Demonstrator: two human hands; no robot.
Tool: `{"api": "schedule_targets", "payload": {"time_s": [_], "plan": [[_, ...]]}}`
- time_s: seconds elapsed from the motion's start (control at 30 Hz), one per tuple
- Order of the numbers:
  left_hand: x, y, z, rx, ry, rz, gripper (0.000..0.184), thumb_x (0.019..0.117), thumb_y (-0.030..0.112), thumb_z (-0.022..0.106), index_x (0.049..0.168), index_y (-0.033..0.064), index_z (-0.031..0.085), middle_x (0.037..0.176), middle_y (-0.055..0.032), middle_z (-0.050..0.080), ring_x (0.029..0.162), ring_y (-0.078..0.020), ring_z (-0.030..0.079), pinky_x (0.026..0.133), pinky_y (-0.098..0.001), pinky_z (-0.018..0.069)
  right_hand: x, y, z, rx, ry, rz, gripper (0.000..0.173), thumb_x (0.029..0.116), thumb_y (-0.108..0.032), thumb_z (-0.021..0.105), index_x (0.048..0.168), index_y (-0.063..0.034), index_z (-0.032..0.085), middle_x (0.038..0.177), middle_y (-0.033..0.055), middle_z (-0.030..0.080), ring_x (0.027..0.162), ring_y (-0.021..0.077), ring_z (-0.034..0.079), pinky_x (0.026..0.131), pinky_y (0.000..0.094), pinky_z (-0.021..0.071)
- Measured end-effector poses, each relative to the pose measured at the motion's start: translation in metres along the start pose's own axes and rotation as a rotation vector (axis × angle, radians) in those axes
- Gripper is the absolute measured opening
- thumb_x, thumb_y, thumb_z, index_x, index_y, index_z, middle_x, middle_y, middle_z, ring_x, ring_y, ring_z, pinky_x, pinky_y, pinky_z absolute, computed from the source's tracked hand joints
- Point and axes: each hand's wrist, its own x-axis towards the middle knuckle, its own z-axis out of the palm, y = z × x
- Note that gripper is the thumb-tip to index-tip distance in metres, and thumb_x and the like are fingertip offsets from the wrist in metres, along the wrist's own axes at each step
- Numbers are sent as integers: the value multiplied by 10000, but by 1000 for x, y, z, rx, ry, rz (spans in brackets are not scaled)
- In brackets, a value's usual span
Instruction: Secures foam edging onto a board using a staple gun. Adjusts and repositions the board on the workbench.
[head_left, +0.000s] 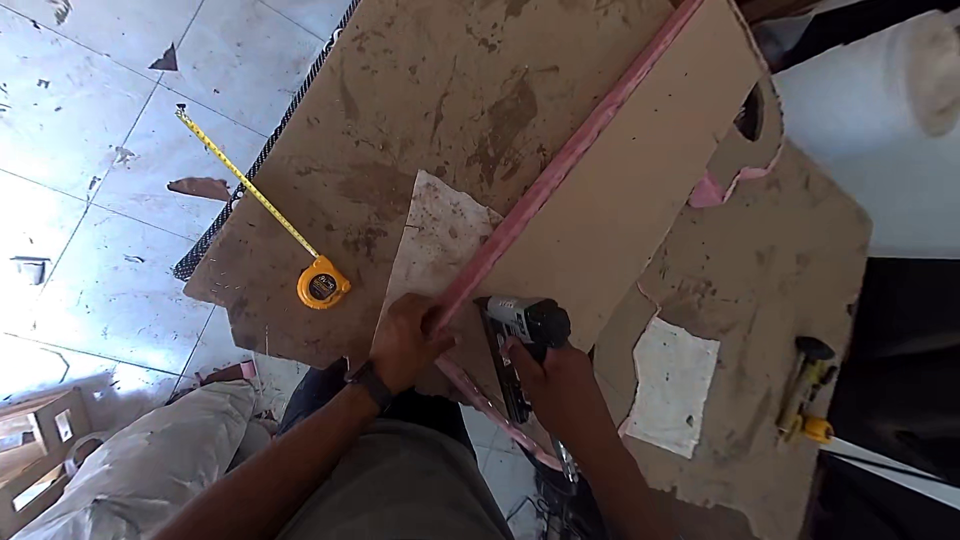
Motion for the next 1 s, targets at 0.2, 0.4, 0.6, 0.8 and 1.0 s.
{"api": "schedule_targets", "payload": {"time_s": [0.2,0.4,0.6,0.8,1.0], "plan": [[12,2,11,38,35,-69,498,797,597,795,1100,207,724,1018,40,639,876,-111,651,787,-382,610,24,7,-25,85,56,51,296,1004,-450,582,1066,-172,663,651,-14,623,525,154,618,492,414,558],[11,4,12,28,20,-65,495,801,609,787,1077,203,727,1002,49,644,882,-92,646,795,-361,604,44,15,-39,106,-11,121,268,1018,-451,594,1088,-194,621,649,-15,621,533,151,627,517,393,573],[16,4,10,18,30,-85,504,789,625,793,1080,218,730,988,69,639,819,-61,641,741,-317,608,85,25,-54,142,40,163,278,1036,-419,588,1091,-149,621,664,26,636,508,182,614,494,416,559],[15,6,9,32,48,-91,530,789,645,779,1091,212,735,983,73,647,795,-53,636,726,-303,603,116,28,-74,174,48,175,316,1041,-426,576,1111,-122,628,682,57,643,527,216,628,507,450,563],[19,13,11,102,56,-12,527,805,624,774,1155,232,729,1052,71,662,906,-72,648,797,-323,601,115,44,-102,225,64,128,338,1040,-454,564,1145,-137,613,681,54,648,519,212,637,501,436,578]]}}
